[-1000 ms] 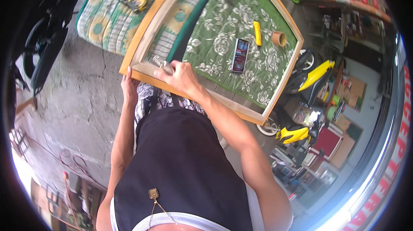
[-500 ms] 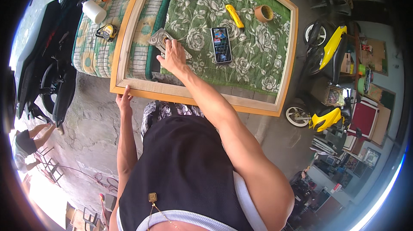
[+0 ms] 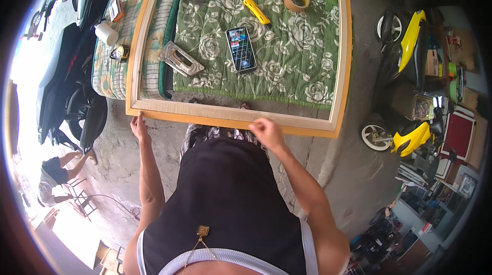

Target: The person assembles a rectangular wooden frame by hand, repeatedly using a staple gun to fasten the corners. The person lifts and rotates the frame multiple times to access different sides while working on a cushioned surface.

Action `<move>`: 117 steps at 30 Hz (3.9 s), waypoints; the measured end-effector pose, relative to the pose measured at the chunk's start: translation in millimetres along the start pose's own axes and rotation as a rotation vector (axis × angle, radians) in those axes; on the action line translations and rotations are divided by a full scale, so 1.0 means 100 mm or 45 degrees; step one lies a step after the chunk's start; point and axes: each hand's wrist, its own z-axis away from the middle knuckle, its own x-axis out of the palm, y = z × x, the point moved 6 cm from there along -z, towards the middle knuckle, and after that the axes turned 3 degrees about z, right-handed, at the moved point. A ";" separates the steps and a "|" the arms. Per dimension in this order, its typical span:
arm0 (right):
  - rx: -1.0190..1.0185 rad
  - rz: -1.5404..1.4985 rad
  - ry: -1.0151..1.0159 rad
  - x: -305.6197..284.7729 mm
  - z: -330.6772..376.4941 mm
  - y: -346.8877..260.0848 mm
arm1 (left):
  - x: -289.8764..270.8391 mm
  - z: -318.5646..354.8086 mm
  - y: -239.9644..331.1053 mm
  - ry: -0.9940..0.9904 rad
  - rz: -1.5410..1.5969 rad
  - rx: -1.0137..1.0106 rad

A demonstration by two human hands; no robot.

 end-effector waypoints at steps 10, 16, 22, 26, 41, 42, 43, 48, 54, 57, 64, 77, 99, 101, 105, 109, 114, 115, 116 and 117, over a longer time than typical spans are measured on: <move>0.542 -0.651 0.930 -0.77 0.64 1.25 | 0.13 -0.85 0.90 -0.050 -0.011 0.629; 0.713 -0.773 0.920 -0.16 0.83 0.91 | 0.95 -0.89 1.84 -0.390 -0.442 0.765; 0.793 -0.755 0.913 0.33 1.05 0.68 | 1.61 -1.13 2.14 -0.524 -0.773 1.025; 0.950 -0.818 0.895 0.51 1.02 0.59 | 1.98 -1.19 2.26 -0.324 -1.177 1.229; 1.000 -1.774 1.602 0.38 0.04 0.77 | 2.77 -1.53 2.55 -0.513 -1.155 0.745; 0.976 -1.742 1.633 0.34 0.03 0.68 | 2.74 -1.53 2.54 -0.549 -1.123 0.671; 0.950 -1.711 1.663 0.30 0.04 0.58 | 2.72 -1.54 2.56 -0.585 -1.090 0.597; 0.910 -1.584 1.742 -0.01 0.23 0.38 | 2.47 -1.20 2.62 -0.597 -0.943 0.540; 0.879 -1.503 1.717 -0.44 0.22 0.55 | 2.09 -0.90 2.57 -0.475 -0.876 0.514; 0.879 -1.452 1.603 -0.85 0.05 0.73 | 1.82 -0.58 2.50 -0.397 -0.703 0.410; 0.673 -1.333 1.209 -2.09 -0.93 1.02 | 1.15 0.47 2.03 -0.128 -0.231 0.270; 0.359 -1.053 0.528 -3.17 -2.77 0.98 | 0.61 2.91 0.41 0.524 0.082 -0.133; 0.187 0.708 0.074 -3.28 -4.03 0.15 | 1.18 3.53 -0.30 0.692 0.276 -0.286; -0.073 0.656 0.300 -3.38 -3.70 -0.17 | 1.25 3.56 -0.32 0.666 0.265 -0.312; -0.684 0.215 0.427 -2.94 -3.13 -0.53 | 1.36 3.67 -0.40 0.549 0.338 -0.335; -0.991 -0.019 -0.034 -1.51 -2.30 -1.07 | 1.44 3.73 -0.43 0.377 0.369 -0.345; -1.313 0.244 -0.356 0.26 -1.62 -1.75 | 1.52 3.78 -0.49 0.105 0.471 -0.448; -1.274 0.381 -0.436 0.58 -1.59 -1.84 | 1.54 3.77 -0.51 0.029 0.464 -0.470; -1.288 0.398 -0.379 0.83 -1.63 -1.90 | 1.58 3.77 -0.52 -0.056 0.452 -0.492; -1.249 0.487 -0.343 1.02 -1.62 -1.99 | 1.57 3.78 -0.51 -0.109 0.468 -0.509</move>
